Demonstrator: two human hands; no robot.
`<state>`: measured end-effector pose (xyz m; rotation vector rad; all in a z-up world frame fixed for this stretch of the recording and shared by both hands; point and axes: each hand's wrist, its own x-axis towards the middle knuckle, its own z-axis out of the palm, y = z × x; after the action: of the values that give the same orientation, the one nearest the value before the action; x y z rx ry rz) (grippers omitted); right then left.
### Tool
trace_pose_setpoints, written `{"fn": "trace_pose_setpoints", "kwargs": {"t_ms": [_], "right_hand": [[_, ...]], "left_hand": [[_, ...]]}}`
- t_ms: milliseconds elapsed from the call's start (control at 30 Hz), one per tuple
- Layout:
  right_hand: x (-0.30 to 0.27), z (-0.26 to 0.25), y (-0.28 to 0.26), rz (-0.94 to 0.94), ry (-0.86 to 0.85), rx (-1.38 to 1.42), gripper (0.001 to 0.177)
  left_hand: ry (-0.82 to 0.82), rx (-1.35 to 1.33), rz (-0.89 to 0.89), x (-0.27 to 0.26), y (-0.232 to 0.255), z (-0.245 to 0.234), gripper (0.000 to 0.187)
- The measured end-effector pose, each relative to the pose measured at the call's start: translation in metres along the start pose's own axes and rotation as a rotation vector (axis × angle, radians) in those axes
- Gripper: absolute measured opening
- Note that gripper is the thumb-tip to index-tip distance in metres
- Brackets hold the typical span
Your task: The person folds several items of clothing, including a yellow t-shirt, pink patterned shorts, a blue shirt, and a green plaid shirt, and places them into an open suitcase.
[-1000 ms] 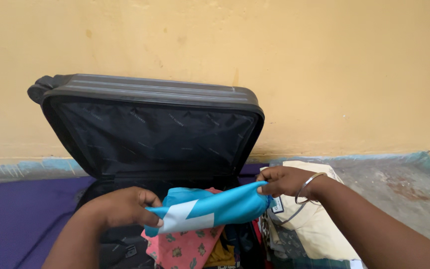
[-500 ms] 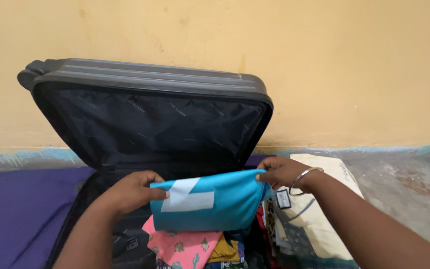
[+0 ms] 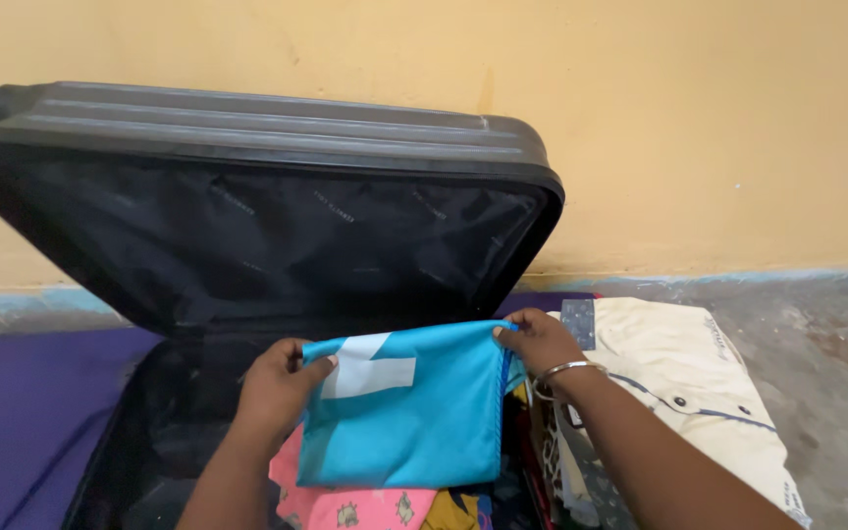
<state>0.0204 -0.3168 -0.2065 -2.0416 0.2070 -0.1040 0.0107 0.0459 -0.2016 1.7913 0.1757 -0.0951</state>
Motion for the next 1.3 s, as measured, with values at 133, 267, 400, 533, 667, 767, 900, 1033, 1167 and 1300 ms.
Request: {"fn": "trace_pose_setpoints", "kwargs": {"t_ms": [133,267,400,533,667,767,900,1033,1167,1300], "right_hand": [[0.016,0.017,0.026,0.038,0.107,-0.073,0.038],[0.024,0.036,0.048,0.096,0.090,-0.019,0.046],[0.023,0.052,0.054,0.314,0.010,0.031,0.066],[0.008,0.056,0.051,0.461,-0.093,-0.105,0.085],[-0.001,0.056,0.053,0.576,-0.158,-0.211,0.093],[-0.008,0.057,0.061,0.498,-0.202,-0.282,0.095],[-0.029,0.062,0.055,0.827,-0.178,0.118,0.098],[-0.036,0.066,0.068,0.814,-0.207,0.192,0.098],[-0.032,0.066,0.086,0.719,-0.321,0.057,0.083],[-0.051,0.065,0.073,0.759,-0.294,0.024,0.081]], "left_hand": [[0.061,-0.037,-0.025,0.017,-0.009,0.013,0.032],[0.125,-0.087,-0.074,0.033,-0.025,0.024,0.046],[0.129,0.138,-0.118,0.045,-0.050,0.032,0.063],[0.062,0.406,-0.178,0.044,-0.071,0.034,0.087],[0.028,0.506,-0.224,0.037,-0.074,0.032,0.086],[0.000,0.552,-0.308,0.030,-0.075,0.030,0.081],[-0.036,0.571,-0.392,0.026,-0.086,0.027,0.082],[-0.081,0.530,-0.417,0.027,-0.098,0.029,0.086],[-0.129,0.574,-0.374,0.024,-0.107,0.032,0.079],[-0.030,0.710,-0.432,0.023,-0.107,0.033,0.080]]}}
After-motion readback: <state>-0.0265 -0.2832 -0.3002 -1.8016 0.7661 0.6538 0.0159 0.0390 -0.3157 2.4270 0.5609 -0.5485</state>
